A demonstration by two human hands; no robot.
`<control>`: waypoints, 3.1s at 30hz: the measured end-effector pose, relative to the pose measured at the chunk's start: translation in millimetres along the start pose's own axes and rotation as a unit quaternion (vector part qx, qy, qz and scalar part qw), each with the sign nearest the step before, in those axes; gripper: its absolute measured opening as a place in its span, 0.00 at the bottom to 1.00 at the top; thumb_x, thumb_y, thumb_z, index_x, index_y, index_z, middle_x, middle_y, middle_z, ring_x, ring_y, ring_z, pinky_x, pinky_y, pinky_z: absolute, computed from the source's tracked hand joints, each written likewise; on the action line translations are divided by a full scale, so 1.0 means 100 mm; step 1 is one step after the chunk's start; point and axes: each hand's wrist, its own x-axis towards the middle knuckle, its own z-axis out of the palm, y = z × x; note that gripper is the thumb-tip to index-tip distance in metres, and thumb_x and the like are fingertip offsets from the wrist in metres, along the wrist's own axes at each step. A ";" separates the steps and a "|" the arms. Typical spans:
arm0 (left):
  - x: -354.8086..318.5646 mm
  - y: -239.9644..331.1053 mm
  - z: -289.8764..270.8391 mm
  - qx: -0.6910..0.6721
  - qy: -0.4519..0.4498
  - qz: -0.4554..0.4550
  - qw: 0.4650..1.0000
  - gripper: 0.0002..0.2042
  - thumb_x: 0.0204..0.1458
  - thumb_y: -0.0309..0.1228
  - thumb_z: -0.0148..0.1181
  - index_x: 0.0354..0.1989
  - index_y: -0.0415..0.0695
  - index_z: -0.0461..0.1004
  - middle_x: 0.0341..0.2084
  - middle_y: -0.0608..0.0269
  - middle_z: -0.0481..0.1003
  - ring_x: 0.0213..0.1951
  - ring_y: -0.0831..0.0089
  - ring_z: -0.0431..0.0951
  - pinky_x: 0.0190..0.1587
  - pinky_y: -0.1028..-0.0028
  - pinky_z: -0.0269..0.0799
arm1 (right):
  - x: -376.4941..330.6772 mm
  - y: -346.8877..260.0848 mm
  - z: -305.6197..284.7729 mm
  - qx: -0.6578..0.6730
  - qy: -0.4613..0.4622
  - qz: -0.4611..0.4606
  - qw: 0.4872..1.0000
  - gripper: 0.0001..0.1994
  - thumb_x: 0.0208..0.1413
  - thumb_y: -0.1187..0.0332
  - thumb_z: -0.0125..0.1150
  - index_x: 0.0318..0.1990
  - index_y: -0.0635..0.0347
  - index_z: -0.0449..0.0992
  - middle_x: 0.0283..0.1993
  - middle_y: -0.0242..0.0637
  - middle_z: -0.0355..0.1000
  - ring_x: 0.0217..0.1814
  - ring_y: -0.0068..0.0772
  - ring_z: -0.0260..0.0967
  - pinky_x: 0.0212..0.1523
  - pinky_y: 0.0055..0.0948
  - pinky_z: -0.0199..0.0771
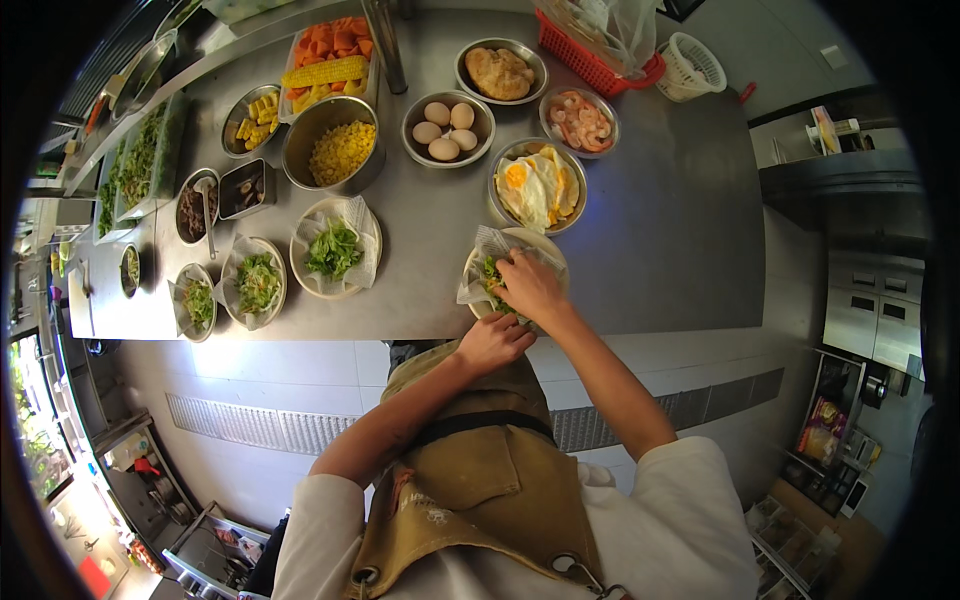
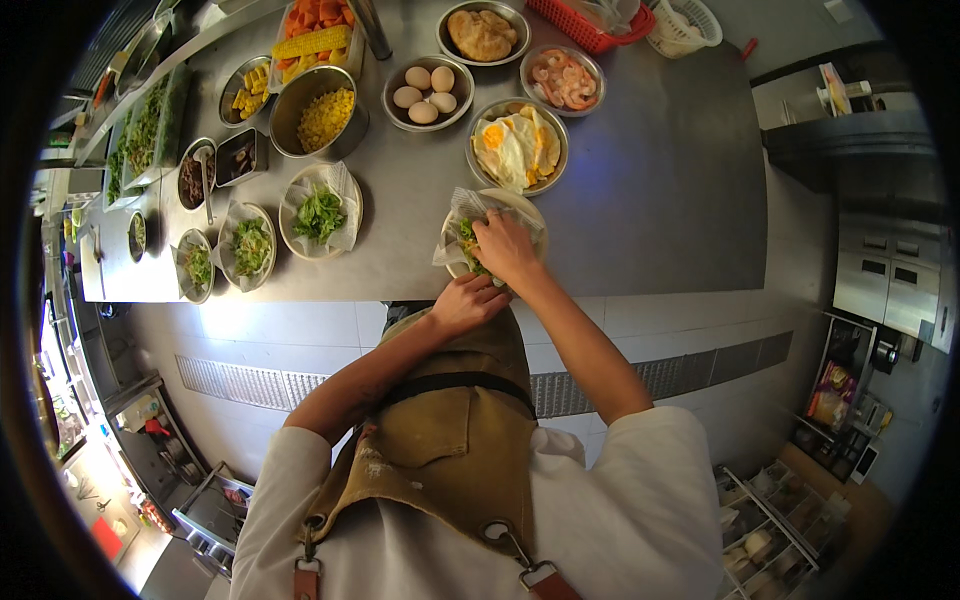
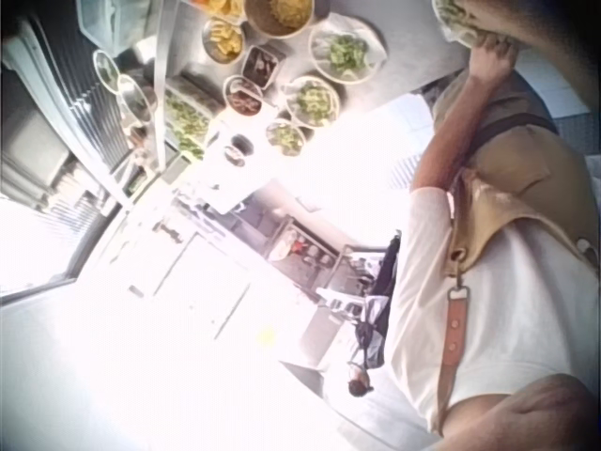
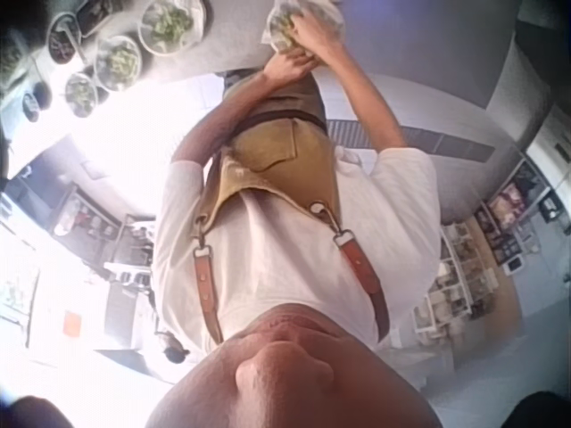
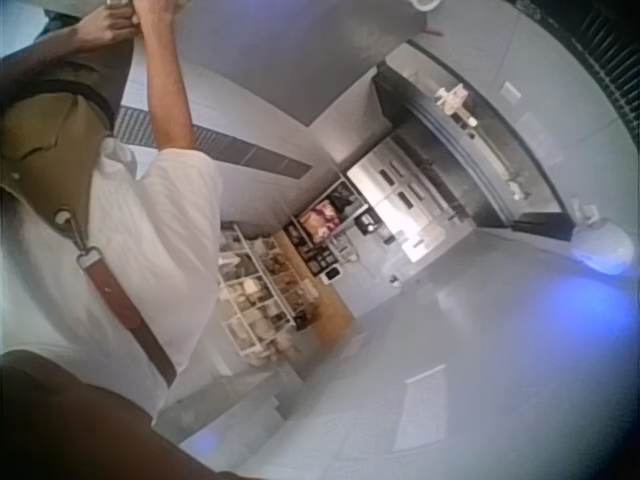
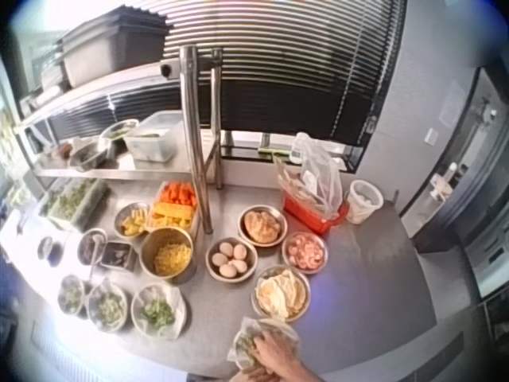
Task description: The person assembles multiple salad bowls on a stainless steel counter. They add lettuce, sliced cucumbers, sliced bananas, and corn kernels to each bowl, arranging the ingredients by hand.
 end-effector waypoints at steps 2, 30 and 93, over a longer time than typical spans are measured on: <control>-0.04 -0.01 -0.01 -0.006 -0.005 0.012 1.000 0.12 0.47 0.33 0.60 0.41 0.51 0.81 0.30 0.73 0.78 0.37 0.73 0.77 0.39 0.72 0.76 | -0.06 -0.02 0.02 0.025 0.022 0.007 0.999 0.19 0.53 0.60 0.72 0.49 0.60 0.79 0.59 0.49 0.72 0.58 0.51 0.73 0.52 0.46 0.81; 0.12 -0.38 -0.11 0.055 -0.099 -0.144 0.983 0.06 0.47 0.28 0.62 0.34 0.45 0.80 0.39 0.64 0.78 0.50 0.63 0.77 0.52 0.60 0.72 | -0.45 0.39 0.10 0.112 0.085 -0.080 0.987 0.19 0.54 0.72 0.68 0.55 0.57 0.78 0.54 0.39 0.72 0.61 0.46 0.70 0.59 0.43 0.75; -4.12 -1.33 -3.02 -0.137 0.105 -0.583 0.794 0.07 0.58 0.22 0.61 0.40 0.44 0.83 0.32 0.57 0.81 0.31 0.60 0.83 0.35 0.66 0.78 | -0.32 -0.36 -0.04 0.073 0.238 0.381 0.890 0.08 0.58 0.74 0.69 0.44 0.67 0.84 0.41 0.46 0.83 0.41 0.40 0.82 0.44 0.36 0.80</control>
